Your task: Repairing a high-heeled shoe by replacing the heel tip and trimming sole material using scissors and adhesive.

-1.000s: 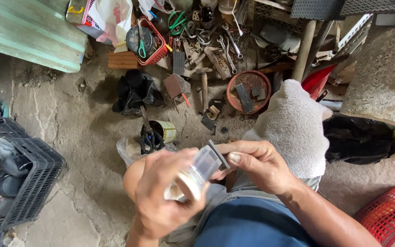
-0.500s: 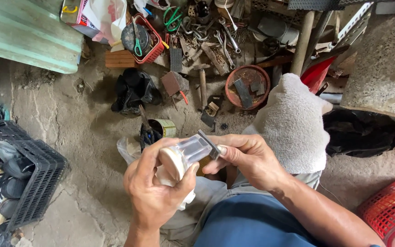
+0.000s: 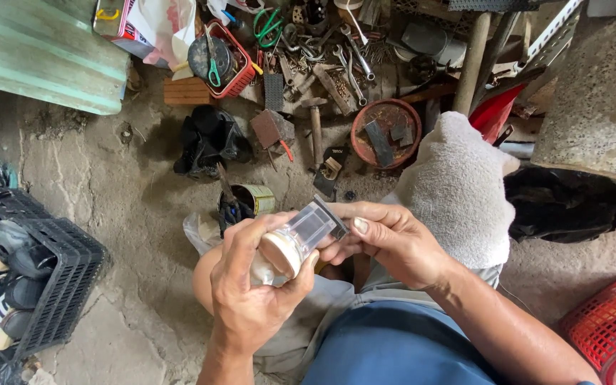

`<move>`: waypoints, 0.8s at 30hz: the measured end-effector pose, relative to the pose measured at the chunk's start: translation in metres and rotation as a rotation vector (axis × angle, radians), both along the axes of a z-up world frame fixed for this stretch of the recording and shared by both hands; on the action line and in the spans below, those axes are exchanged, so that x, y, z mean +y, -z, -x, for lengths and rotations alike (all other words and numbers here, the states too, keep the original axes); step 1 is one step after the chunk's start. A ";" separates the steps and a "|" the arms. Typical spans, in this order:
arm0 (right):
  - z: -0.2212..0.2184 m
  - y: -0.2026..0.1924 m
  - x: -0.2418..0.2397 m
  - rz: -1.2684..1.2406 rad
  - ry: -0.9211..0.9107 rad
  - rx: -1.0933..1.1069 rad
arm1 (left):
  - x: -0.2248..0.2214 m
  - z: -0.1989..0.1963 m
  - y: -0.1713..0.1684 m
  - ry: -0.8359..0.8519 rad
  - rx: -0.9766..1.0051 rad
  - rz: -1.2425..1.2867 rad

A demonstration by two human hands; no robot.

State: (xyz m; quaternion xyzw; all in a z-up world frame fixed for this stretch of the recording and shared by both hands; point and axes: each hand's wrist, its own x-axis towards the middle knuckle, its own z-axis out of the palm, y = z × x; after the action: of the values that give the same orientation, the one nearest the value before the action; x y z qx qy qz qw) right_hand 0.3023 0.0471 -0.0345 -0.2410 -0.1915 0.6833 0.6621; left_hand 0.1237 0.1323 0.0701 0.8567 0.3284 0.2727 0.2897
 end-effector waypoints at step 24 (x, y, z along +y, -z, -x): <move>0.004 -0.020 -0.008 0.056 -0.018 -0.359 | -0.008 0.013 0.013 0.065 -0.076 -0.088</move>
State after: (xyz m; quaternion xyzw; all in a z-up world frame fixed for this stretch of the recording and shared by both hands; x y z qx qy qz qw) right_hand 0.2981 0.0395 -0.0144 -0.3757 -0.2894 0.6404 0.6041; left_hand 0.1106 0.1239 0.0573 0.8679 0.2767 0.3093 0.2729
